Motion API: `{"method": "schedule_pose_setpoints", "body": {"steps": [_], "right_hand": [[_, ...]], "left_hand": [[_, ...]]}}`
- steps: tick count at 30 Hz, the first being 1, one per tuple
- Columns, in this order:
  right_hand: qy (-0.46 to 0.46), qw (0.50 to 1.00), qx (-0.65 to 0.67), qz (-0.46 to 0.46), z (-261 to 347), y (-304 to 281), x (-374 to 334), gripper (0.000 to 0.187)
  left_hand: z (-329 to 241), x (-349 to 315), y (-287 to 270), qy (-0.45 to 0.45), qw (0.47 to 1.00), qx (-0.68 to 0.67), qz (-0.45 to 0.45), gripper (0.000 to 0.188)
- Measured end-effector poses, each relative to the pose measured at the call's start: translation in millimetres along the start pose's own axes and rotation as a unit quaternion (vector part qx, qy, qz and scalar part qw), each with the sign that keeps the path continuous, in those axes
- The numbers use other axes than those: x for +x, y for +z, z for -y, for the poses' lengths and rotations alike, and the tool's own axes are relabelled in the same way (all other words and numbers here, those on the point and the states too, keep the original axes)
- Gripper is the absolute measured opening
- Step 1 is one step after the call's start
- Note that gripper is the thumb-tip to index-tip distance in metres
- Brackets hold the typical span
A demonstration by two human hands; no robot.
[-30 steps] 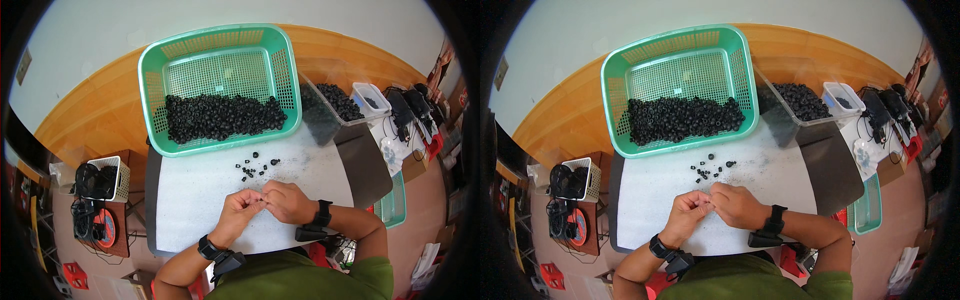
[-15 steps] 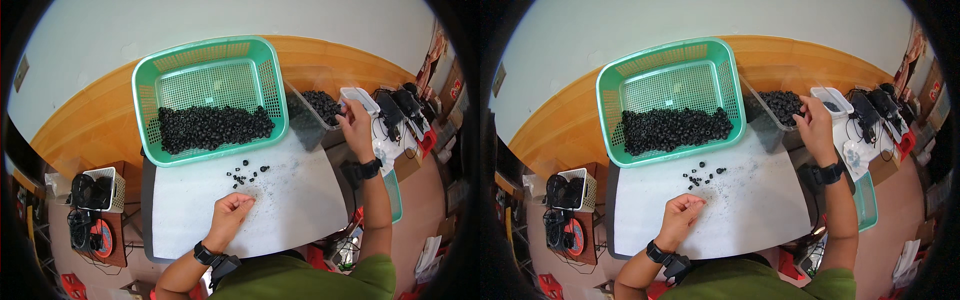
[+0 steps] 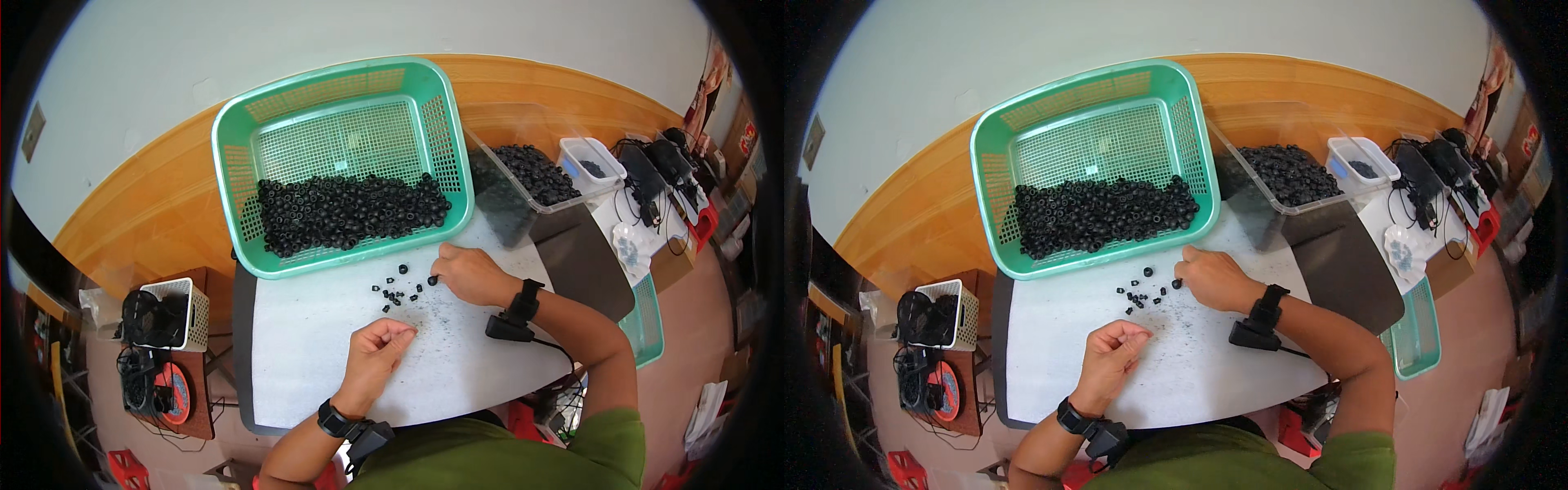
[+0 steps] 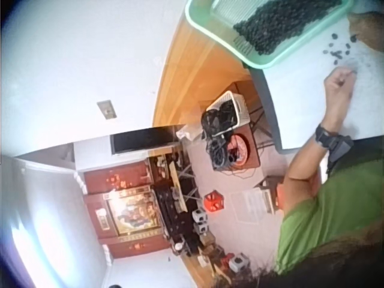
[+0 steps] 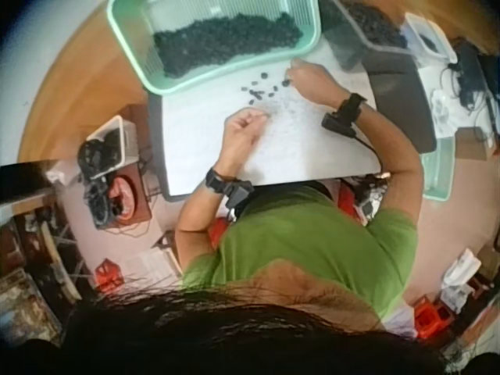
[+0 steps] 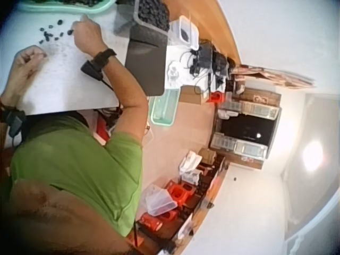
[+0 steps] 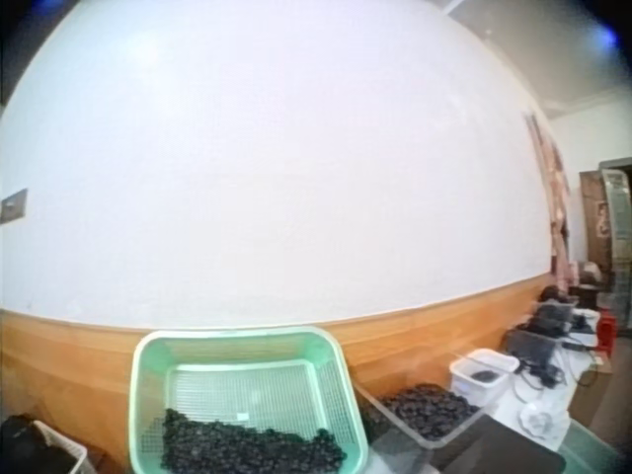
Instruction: Sorting small black rubber grommets or parts from a workspace into a green basket.
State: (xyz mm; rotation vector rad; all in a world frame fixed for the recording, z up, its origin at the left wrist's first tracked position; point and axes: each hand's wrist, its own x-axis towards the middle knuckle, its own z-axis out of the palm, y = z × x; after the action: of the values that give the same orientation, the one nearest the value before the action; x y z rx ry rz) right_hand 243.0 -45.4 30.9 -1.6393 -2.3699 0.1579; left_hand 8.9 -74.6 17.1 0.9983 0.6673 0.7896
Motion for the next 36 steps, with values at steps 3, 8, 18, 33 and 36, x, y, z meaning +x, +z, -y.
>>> {"method": "schedule_pose_setpoints", "body": {"steps": [3, 8, 18, 33, 36], "right_hand": [[0.0, 0.998, 0.056, -0.025, 1.3, 3.0, -0.8, 0.012], [-0.022, 0.996, 0.072, -0.055, 8.5, -3.9, -3.5, 0.016], [-0.08, 0.993, 0.029, -0.075, 20.9, -5.2, -1.0, 0.017], [0.087, 0.925, 0.349, -0.119, 36.0, -18.9, -36.4, 0.005], [0.13, 0.945, 0.289, -0.08, 25.9, -30.0, -41.4, 0.005]], "left_hand": [[-0.6, -0.5, 0.0, -0.005, 1.0, 0.027, -0.006, 0.006], [-2.2, -0.7, 0.5, -0.006, 0.999, 0.031, -0.009, 0.006], [-0.8, -0.7, -1.0, -0.01, 0.999, 0.034, -0.005, 0.006], [-0.9, -1.2, -1.6, 0.024, 0.998, 0.064, -0.01, 0.012], [0.9, -1.3, -4.6, 0.028, 0.999, 0.043, 0.006, 0.013]]}}
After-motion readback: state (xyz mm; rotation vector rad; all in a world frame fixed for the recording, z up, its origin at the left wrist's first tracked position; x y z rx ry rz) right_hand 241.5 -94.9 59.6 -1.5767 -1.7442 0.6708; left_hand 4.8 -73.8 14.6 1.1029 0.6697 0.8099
